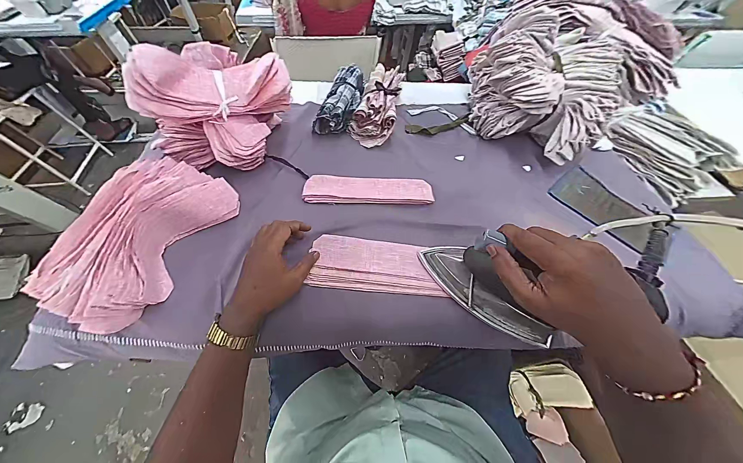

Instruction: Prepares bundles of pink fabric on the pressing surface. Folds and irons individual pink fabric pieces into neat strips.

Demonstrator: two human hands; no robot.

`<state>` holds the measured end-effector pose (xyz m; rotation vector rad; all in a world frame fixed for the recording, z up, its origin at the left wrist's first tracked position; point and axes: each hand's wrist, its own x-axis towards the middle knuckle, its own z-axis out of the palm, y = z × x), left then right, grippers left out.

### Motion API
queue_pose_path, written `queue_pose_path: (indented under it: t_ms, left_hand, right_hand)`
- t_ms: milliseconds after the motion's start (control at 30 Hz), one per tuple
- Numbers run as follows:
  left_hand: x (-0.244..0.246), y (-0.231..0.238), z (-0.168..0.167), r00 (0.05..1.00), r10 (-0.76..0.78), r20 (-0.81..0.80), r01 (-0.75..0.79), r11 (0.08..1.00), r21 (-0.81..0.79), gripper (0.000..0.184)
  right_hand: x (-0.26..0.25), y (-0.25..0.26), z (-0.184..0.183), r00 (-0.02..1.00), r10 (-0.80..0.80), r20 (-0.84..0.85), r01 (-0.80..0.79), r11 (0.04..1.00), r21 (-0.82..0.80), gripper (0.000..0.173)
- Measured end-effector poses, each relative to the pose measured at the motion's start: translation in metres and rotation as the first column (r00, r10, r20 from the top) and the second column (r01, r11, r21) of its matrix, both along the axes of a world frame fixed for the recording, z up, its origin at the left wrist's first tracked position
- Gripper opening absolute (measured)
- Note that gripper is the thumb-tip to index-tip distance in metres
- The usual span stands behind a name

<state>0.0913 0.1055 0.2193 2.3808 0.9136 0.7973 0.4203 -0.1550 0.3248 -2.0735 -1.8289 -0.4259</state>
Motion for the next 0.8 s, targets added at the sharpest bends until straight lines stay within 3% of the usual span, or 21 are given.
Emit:
queue_pose_path:
  t_ms: [67, 167, 300, 433, 500, 567, 633, 700, 800]
  left_hand:
    - [0.0, 0.001, -0.002, 0.999, -0.043, 0.007, 0.043, 0.999, 0.024, 0.04]
    - [-0.003, 0.003, -0.002, 0.994, -0.1, 0.047, 0.098, 0.994, 0.042, 0.032]
    - [-0.007, 0.0, 0.001, 0.993, -0.104, 0.062, 0.101, 0.993, 0.062, 0.03]
    - [0.003, 0.003, 0.005, 0.994, -0.095, 0.045, 0.093, 0.995, 0.046, 0.033]
    - [0.017, 0.003, 0.011, 0.989, -0.148, 0.023, 0.148, 0.989, 0.017, 0.033]
    - [0.03, 0.002, 0.016, 0.983, -0.162, -0.081, 0.162, 0.987, -0.004, 0.037]
    - [0.039, 0.005, 0.019, 0.969, -0.173, -0.179, 0.167, 0.985, -0.044, 0.039]
    - [0.041, 0.007, 0.025, 0.957, -0.208, -0.203, 0.187, 0.975, -0.117, 0.034]
    - [0.033, 0.002, 0.039, 0.959, -0.28, -0.047, 0.265, 0.941, -0.211, 0.022]
  right_hand:
    - [0.022, -0.008, 0.005, 0.995, 0.034, -0.091, -0.035, 0.999, -0.008, 0.039]
    - [0.06, -0.003, 0.012, 0.995, 0.011, -0.095, -0.005, 0.998, 0.065, 0.04]
    - [0.101, 0.004, 0.004, 0.975, -0.214, -0.067, 0.222, 0.962, 0.156, 0.046]
    - [0.108, 0.014, -0.026, 0.873, -0.487, 0.004, 0.476, 0.855, 0.208, 0.048]
    - [0.085, 0.02, -0.038, 0.919, -0.389, -0.061, 0.391, 0.885, 0.252, 0.042]
    - [0.049, 0.028, -0.059, 0.982, -0.144, -0.126, 0.176, 0.938, 0.298, 0.034]
    - [0.017, 0.033, -0.077, 0.963, 0.022, -0.268, 0.032, 0.981, 0.193, 0.035]
    - [-0.002, 0.031, -0.091, 0.949, 0.049, -0.31, -0.022, 0.996, 0.089, 0.04]
    - [-0.015, 0.022, -0.097, 0.957, 0.056, -0.283, -0.021, 0.992, 0.127, 0.038]
